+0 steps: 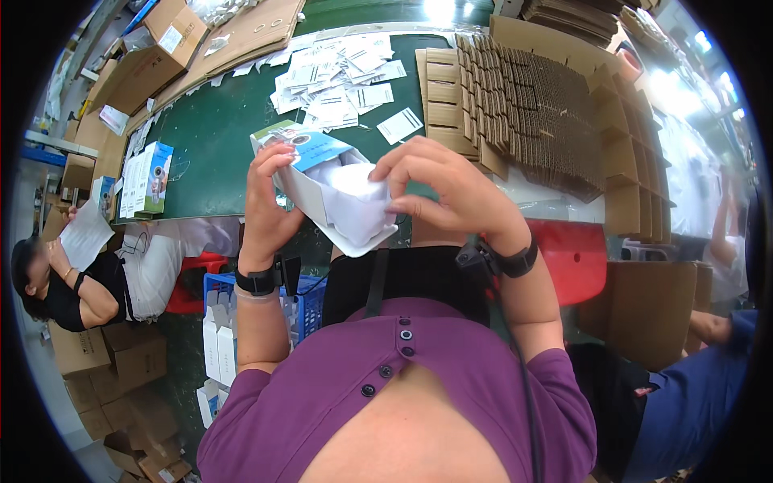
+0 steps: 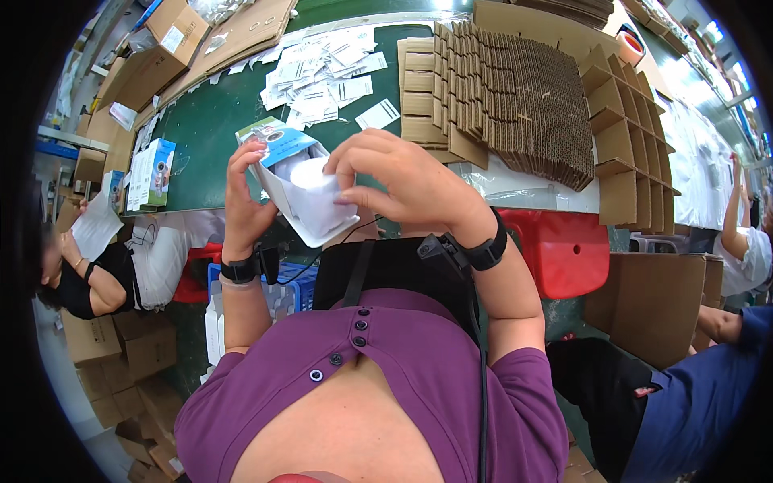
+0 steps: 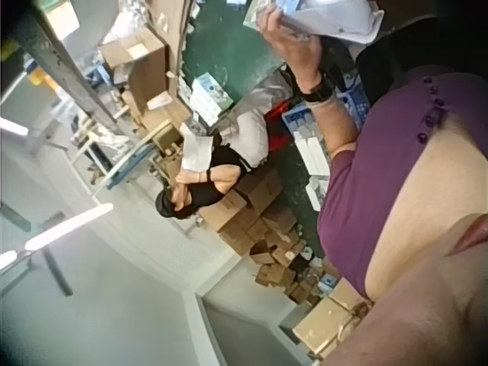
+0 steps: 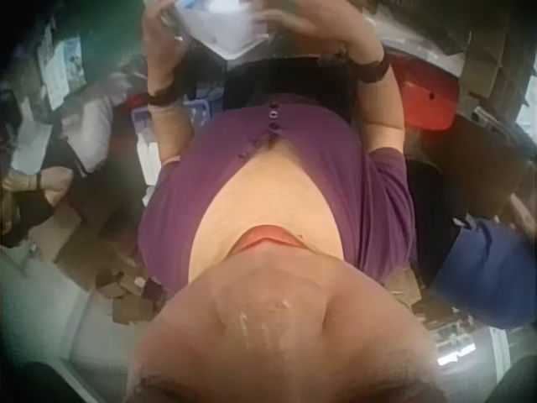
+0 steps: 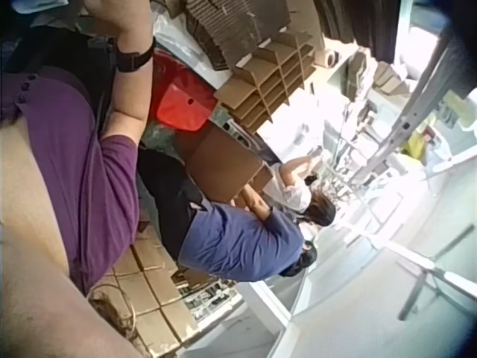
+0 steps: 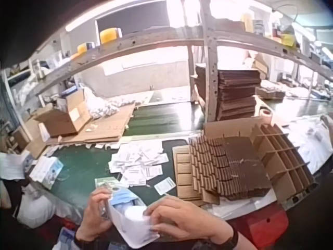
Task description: Pack small white components into paper boxes and seal them with stickers on a factory assembly line.
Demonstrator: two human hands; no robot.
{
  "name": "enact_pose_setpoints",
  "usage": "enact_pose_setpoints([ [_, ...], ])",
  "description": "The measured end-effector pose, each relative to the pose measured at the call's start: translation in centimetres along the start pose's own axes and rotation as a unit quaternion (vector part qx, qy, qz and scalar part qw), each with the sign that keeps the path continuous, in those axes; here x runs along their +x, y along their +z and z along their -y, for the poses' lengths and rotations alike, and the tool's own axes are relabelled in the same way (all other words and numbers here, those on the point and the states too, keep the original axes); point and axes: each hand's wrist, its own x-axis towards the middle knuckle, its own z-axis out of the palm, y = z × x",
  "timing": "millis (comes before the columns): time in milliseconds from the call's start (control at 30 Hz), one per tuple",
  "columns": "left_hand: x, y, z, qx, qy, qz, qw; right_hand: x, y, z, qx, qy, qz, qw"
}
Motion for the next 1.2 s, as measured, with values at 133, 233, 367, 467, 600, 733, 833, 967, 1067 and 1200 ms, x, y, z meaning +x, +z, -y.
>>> enact_pose_setpoints([
  [133,0.7,-0.3,0.2,0.021,-0.014,-0.003,1.000,0.7,0.6,-0.4,0.007,0.026,-0.067,0.997],
  [233,0.7,-0.2,0.4,0.015,-0.025,-0.014,0.999,0.9,0.9,-0.5,-0.002,0.023,-0.081,0.996],
  [367,0.4,1.2,0.8,0.111,0.029,-0.059,0.992,0.8,1.1,0.0,-0.003,0.116,-0.105,0.988],
  [467,-1.0,3.1,1.3,0.153,0.041,-0.079,0.984,1.1,2.2,-0.4,-0.020,0.203,-0.083,0.975],
  [600,-2.4,4.7,1.2,0.232,0.031,-0.050,0.971,0.1,3.7,-3.1,-0.099,0.221,-0.042,0.969],
  [733,-1.9,3.3,-0.7,0.227,-0.025,0.052,0.972,-1.2,4.3,-4.6,-0.183,0.125,-0.045,0.974],
  [833,-0.2,1.8,-1.8,0.204,-0.031,0.102,0.973,-1.3,4.1,-4.5,-0.212,0.074,-0.045,0.973],
  [967,2.0,1.9,-0.8,0.181,0.010,0.137,0.974,0.2,1.9,-4.0,-0.202,0.086,-0.002,0.976],
  [1067,2.7,2.9,0.2,0.150,0.025,0.175,0.973,2.7,-0.8,-5.6,-0.161,0.152,0.047,0.974],
  [1200,2.9,4.1,0.3,0.118,-0.026,0.164,0.979,6.4,-0.4,-9.5,-0.407,0.227,0.159,0.870],
])
